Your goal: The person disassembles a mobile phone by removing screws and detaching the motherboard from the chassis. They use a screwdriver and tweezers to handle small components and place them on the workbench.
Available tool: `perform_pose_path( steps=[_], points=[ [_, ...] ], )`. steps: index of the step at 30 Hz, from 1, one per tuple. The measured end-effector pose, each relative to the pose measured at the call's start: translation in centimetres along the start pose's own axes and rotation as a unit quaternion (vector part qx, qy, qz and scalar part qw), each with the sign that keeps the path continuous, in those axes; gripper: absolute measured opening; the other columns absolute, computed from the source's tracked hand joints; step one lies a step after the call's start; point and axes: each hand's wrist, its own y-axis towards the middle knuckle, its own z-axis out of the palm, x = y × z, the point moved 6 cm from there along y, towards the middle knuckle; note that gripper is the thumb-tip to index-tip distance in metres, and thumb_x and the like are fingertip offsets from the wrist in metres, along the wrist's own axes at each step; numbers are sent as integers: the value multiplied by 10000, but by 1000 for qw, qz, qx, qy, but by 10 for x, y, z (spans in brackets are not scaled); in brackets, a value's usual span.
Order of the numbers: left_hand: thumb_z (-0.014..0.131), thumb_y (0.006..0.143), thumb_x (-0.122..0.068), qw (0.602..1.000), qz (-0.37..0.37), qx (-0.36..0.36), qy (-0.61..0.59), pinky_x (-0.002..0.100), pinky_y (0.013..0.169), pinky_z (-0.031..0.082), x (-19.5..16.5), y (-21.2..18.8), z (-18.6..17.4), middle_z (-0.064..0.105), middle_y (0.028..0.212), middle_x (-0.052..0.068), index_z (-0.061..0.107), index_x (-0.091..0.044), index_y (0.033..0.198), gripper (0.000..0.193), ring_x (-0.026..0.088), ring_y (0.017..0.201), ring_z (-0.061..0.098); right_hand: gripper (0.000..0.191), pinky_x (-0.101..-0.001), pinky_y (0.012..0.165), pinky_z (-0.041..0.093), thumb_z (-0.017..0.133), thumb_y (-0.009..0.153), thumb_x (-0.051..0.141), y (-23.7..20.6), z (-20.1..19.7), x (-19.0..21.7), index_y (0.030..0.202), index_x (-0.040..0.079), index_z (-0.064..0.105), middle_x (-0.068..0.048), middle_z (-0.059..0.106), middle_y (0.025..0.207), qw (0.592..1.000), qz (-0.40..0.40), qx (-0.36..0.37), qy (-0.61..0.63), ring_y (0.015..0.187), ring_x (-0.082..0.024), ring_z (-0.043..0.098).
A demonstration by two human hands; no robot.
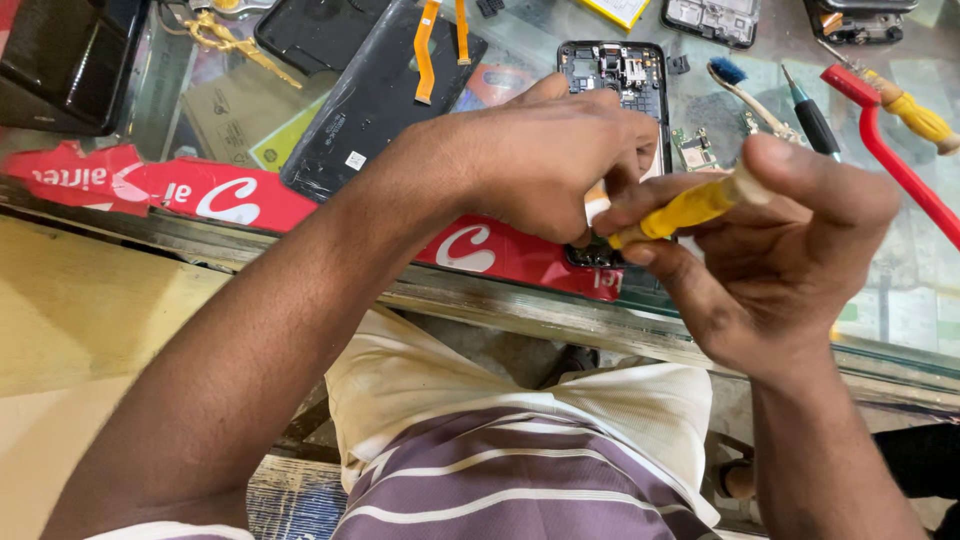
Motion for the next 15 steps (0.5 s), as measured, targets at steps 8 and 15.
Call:
perform_pose_path(
  steps=[8,15],
  points=[
    [841,705,-252,999,-43,26,3,468,1037,307,5,3,6,676,974,-23,646,-152,1033,394,227,1161,565,736,-332,784,683,689,1005,-145,-7,1,3,1515,161,255,-246,627,1124,1000,-2,1,-12,891,-299,767],
    [829,648,-183,999,43,0,-8,471,985,320,-7,1,3,640,1079,-34,796,-215,901,257,232,1140,550,837,-305,702,620,817,902,-37,-7,-1,3,1493,137,250,-250,612,1174,996,-51,-30,-69,844,-251,733]
  ],
)
